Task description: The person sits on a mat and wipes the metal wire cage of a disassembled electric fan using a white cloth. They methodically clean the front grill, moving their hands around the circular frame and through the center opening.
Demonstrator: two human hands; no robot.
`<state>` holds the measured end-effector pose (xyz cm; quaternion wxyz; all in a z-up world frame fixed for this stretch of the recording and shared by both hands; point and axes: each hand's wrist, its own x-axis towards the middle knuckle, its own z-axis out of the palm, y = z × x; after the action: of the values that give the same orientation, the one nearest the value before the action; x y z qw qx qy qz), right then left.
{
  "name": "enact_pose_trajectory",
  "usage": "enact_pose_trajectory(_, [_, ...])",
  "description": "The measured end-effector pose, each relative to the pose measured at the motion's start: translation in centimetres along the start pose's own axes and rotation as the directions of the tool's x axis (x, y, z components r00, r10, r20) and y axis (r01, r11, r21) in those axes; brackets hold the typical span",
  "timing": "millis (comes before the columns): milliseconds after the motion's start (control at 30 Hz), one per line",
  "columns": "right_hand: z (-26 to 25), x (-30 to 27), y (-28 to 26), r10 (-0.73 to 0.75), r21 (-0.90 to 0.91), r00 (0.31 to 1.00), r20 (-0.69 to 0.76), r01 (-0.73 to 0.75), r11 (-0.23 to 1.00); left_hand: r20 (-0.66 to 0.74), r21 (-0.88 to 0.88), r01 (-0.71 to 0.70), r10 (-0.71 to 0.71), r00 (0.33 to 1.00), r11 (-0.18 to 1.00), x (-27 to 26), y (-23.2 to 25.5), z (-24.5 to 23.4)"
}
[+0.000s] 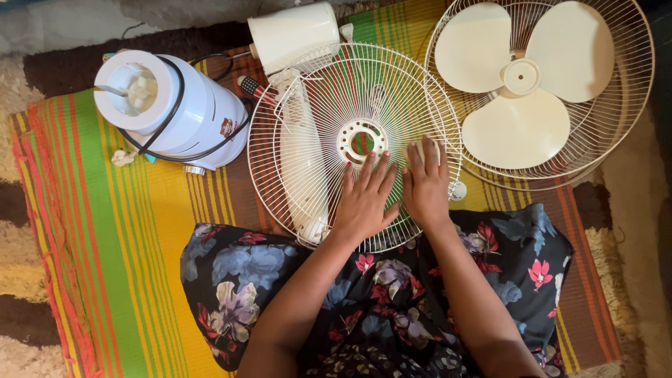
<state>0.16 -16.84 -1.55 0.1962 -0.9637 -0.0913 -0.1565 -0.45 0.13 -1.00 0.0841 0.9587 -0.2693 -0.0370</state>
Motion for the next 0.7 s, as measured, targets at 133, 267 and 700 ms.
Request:
enact_pose_trajectory(133, [0.2,0.0,0.7,0.08,0.019,0.997,-0.002,-0.079,0.997,-0.002,0.0,0.0,0.0,1.0,1.0,0.0,-0.1,0.4])
enact_pose_trajectory(267, [0.8,-0.1,2.8,0.169,-0.005,0.986,-0.01,-0.169,0.986,0.031,-0.017,0.0,0.001,1.0,1.0,0.3,-0.2,0.4])
enact_pose_trajectory(700, [2.4,-1.2,7.3,0.426,0.207,0.905,-0.019,-0.413,0.887,0.082,-0.121,0.206,-0.196,0.977,0.971,1.0,-0.7,-2.0])
